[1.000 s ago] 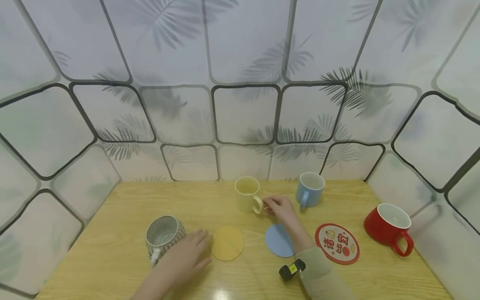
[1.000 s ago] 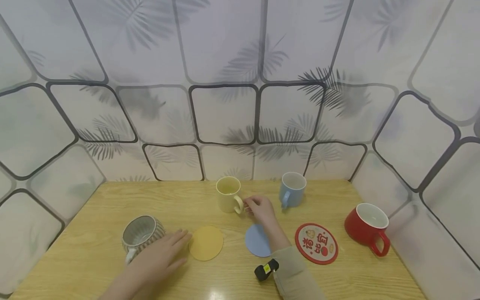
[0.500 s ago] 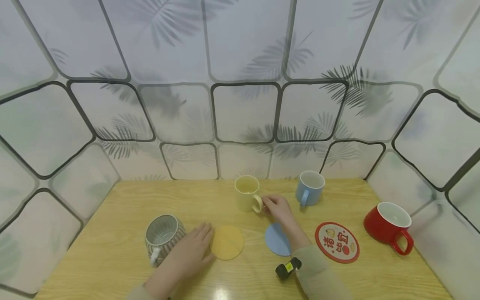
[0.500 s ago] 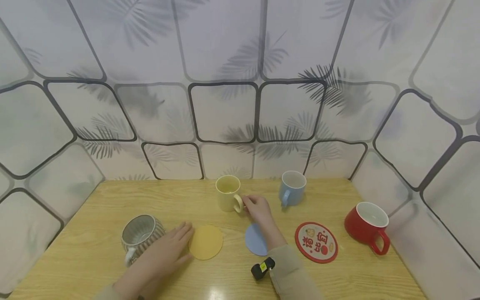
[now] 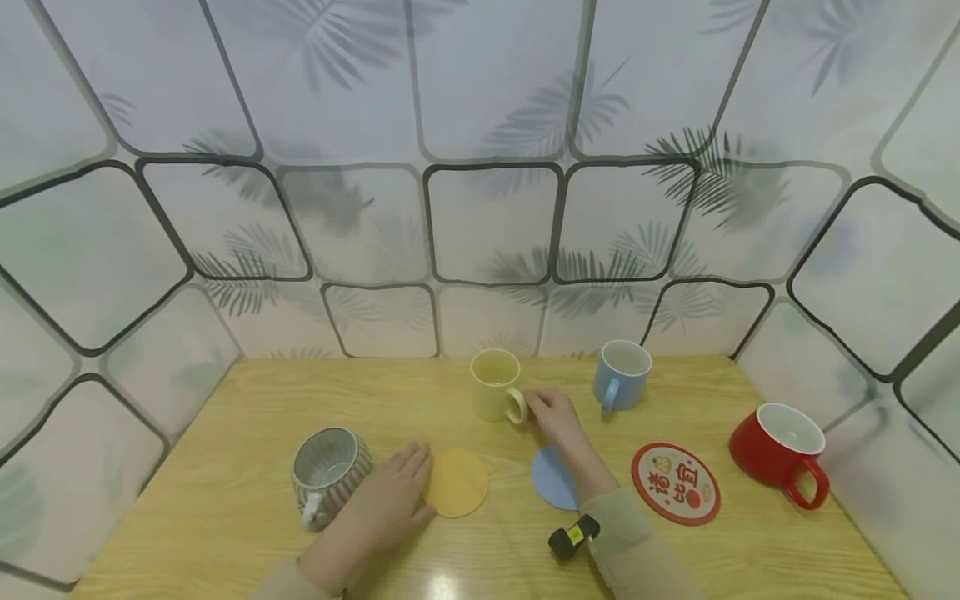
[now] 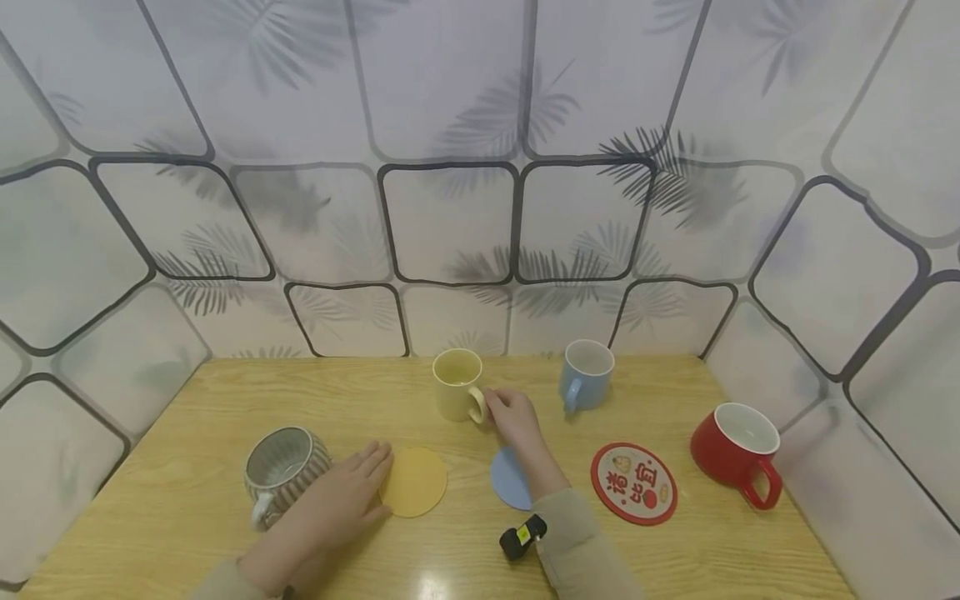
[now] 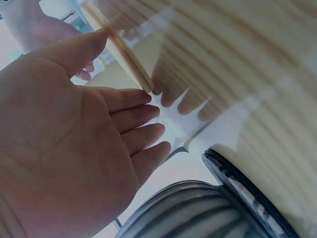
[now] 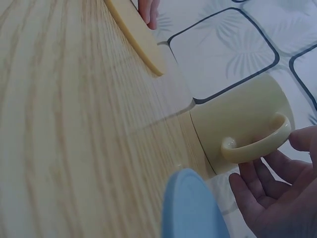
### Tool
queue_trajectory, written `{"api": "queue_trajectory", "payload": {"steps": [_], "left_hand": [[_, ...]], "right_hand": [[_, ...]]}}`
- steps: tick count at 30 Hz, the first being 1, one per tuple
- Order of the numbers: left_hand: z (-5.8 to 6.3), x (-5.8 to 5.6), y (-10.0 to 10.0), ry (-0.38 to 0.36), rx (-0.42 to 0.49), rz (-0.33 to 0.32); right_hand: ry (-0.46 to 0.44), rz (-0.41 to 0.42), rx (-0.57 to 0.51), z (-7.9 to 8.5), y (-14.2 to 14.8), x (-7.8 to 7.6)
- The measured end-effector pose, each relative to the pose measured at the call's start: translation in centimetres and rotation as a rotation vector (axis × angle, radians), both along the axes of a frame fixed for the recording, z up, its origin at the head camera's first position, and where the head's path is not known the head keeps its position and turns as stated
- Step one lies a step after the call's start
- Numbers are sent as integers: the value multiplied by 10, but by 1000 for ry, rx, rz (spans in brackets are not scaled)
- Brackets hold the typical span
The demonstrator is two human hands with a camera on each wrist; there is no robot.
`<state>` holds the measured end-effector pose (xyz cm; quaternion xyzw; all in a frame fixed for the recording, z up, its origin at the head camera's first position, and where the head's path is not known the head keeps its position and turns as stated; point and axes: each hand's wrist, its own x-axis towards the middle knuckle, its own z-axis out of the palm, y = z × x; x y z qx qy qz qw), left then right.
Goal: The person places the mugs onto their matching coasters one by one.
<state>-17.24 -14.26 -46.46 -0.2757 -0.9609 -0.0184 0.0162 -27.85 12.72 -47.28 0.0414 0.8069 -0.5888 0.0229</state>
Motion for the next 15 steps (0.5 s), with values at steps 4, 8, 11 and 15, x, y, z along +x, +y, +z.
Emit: {"api": "queue_trajectory", "payload": {"steps": [4,8,11,15], "left_hand": [[0,-1,3,0,-14,2],[-1,-2,4,6,-34,1],[-1,-2,4,11,-44,-2],[-1,-2,4,-1,-34,-4]], "right_hand": [[6,-1,-16,0,-1,0],[9,6,-31,1,-3,1],[11,24,-38,3,-6,3],[33,45,-20,7,-9,5]]}}
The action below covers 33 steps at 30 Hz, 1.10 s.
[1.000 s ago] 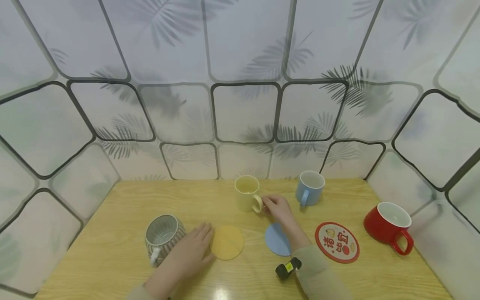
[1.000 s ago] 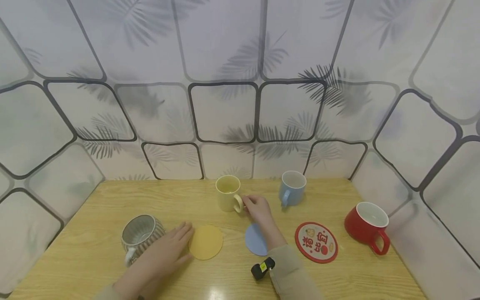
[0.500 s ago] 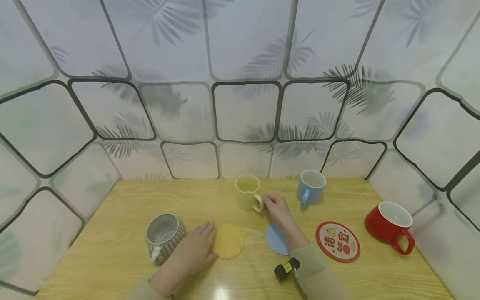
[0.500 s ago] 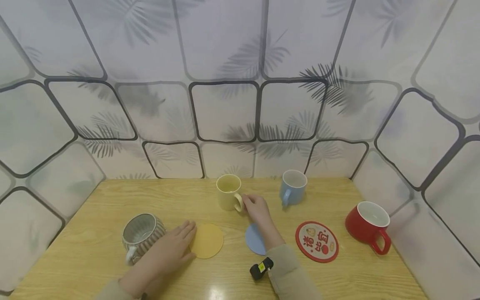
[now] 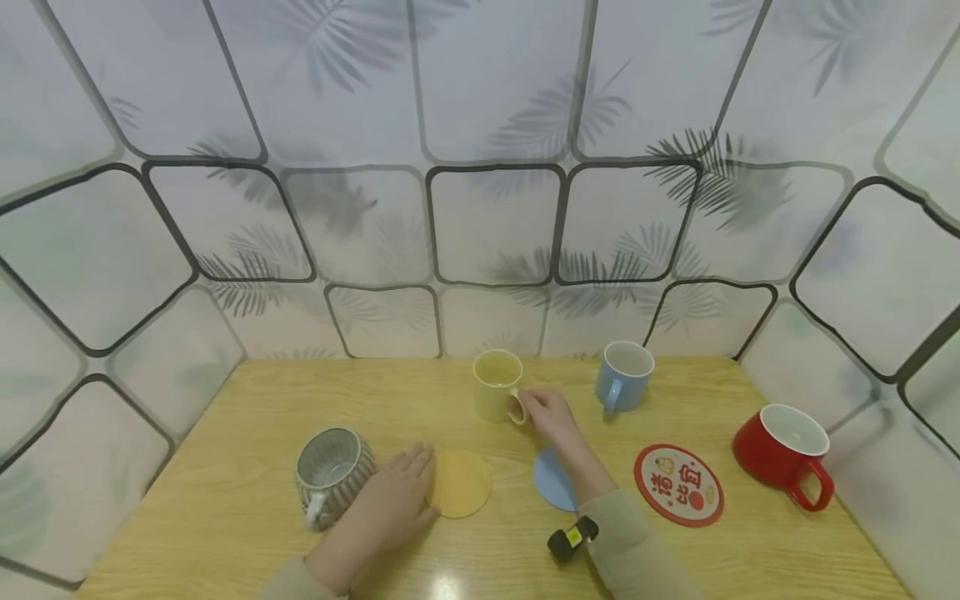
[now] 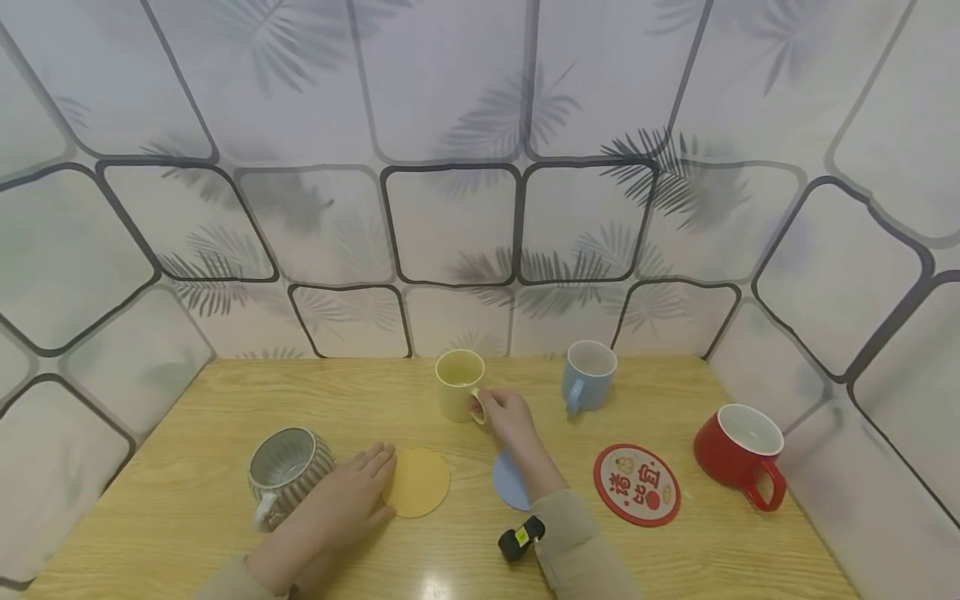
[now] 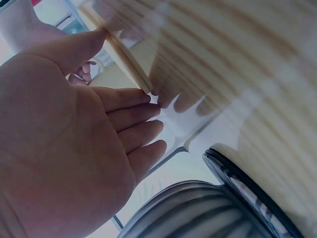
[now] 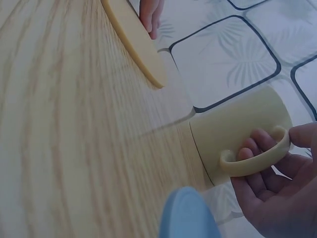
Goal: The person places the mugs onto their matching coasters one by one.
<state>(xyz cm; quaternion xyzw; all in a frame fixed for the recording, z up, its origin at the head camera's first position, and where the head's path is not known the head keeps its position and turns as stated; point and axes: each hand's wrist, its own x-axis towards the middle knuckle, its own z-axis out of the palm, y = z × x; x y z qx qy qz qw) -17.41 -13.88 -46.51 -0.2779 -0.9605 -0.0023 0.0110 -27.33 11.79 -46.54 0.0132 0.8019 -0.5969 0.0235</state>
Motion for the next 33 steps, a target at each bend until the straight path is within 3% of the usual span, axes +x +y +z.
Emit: {"api": "queue_trajectory", "payload": {"steps": [15,27,33], "left_hand": [[3,3,3,-12,21,-6],[-4,1,0,-17,0,3],[-5,0,0,-11,13,5]], "right_hand": [[4,48,2,0,-1,1],[49,183,-41,0,1,-3],[25,221,-80,-2,5,-5]]}}
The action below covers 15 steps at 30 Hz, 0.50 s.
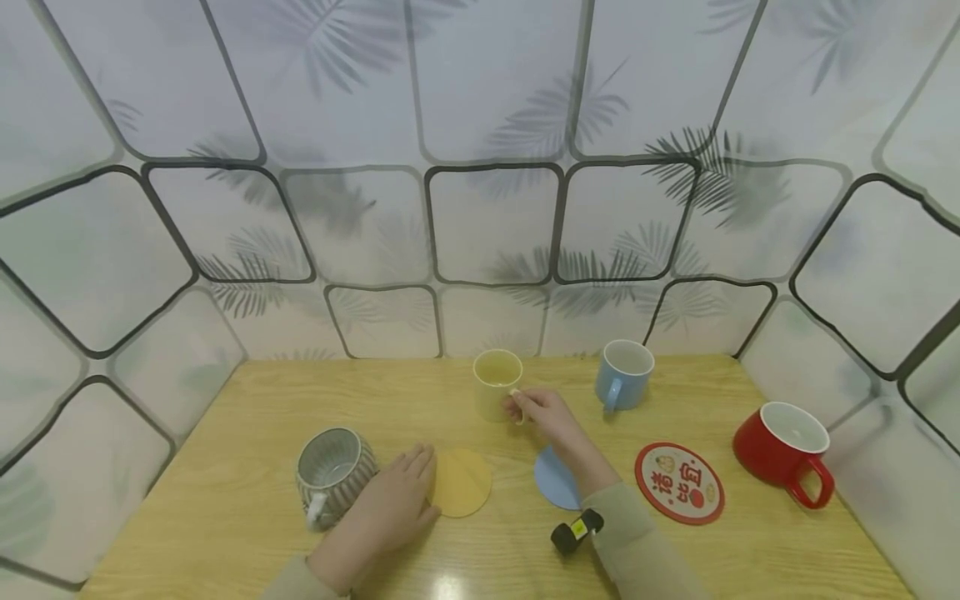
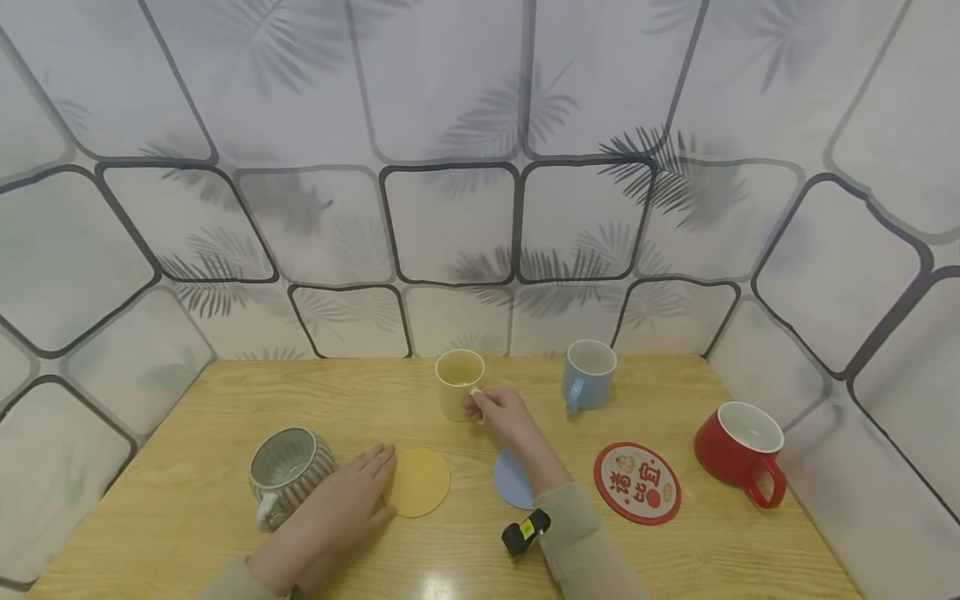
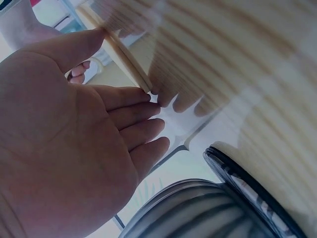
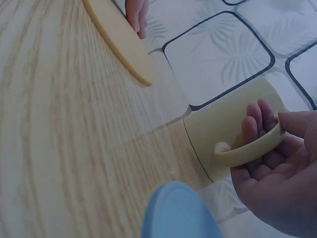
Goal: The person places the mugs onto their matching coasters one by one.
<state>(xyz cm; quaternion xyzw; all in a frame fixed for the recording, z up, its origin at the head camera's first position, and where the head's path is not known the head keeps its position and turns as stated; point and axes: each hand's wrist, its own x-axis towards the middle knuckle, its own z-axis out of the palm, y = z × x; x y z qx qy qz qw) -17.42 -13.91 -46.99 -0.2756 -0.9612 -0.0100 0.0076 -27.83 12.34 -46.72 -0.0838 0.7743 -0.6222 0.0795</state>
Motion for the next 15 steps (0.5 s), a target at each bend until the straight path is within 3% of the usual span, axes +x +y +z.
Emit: {"api": "queue_trajectory", "payload": {"steps": [6,15], "left_hand": [[0,-1,0,-4,-9,-2],[1,0,0,-12,8,1]], "right_hand": [[-17,22,-36,-1,-1,0],[-16,-8,-126,-8,-6,2]]}}
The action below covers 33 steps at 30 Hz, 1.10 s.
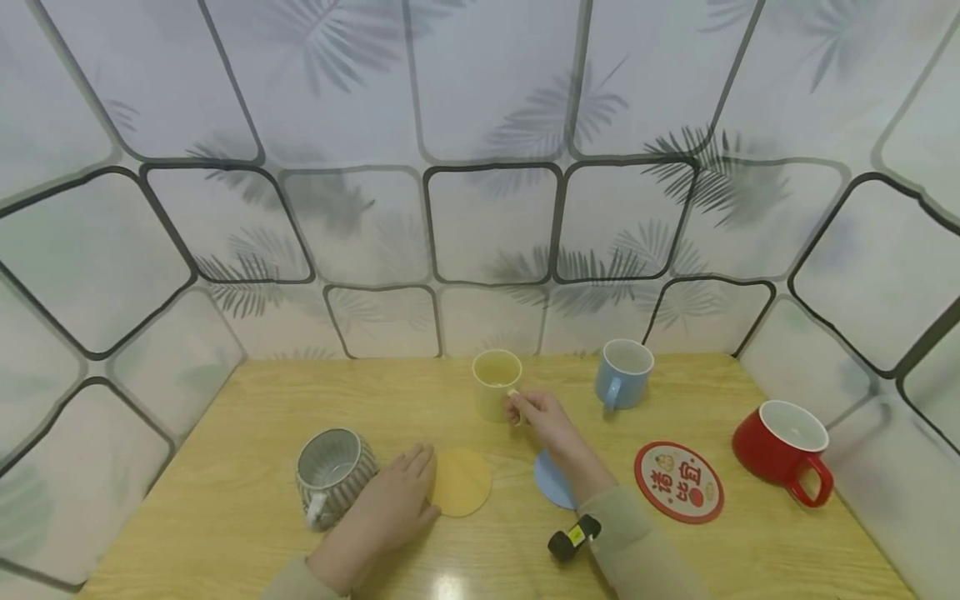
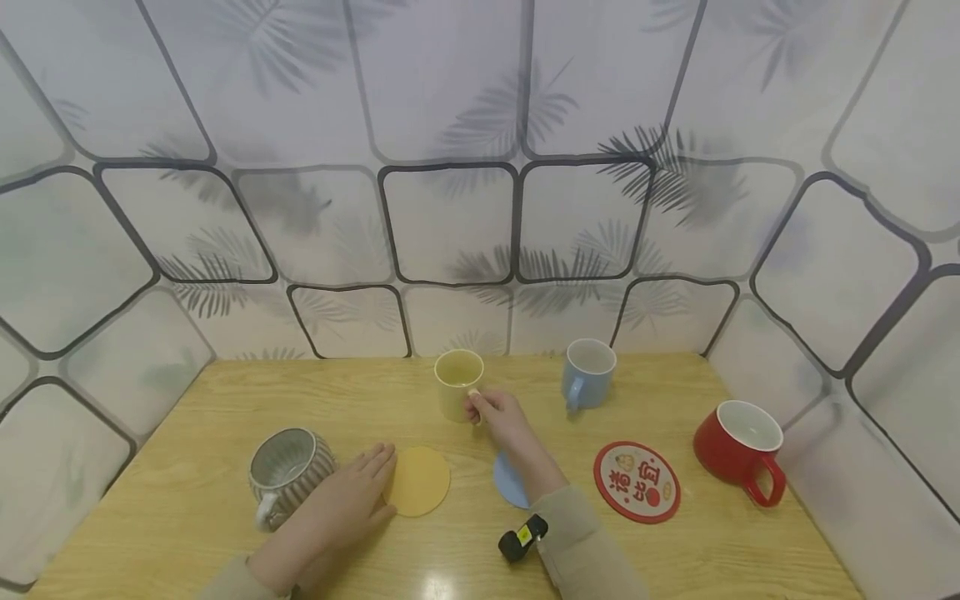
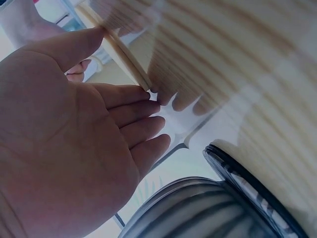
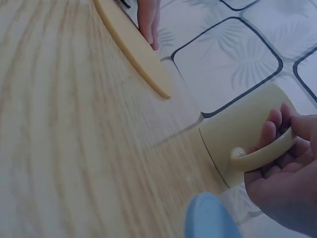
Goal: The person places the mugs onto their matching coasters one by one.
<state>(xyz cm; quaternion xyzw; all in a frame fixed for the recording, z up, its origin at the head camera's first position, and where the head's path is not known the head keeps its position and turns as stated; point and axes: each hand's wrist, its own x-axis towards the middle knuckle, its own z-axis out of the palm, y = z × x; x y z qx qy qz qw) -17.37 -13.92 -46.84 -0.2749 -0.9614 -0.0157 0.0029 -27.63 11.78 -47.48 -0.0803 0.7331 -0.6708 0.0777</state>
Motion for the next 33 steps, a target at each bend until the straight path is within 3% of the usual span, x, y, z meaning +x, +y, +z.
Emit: {"api": "queue_trajectory", "payload": {"steps": [16,27,33], "left_hand": [[-3,0,0,4,-21,6],[-4,0,0,1,-24,5],[-3,0,0,5,-22,3]], "right_hand": [[-19,-57,-181,-11,-6,3],[-27,-68,-211,-10,-9,14],[-37,-113,-208,-7,-13,20]]}}
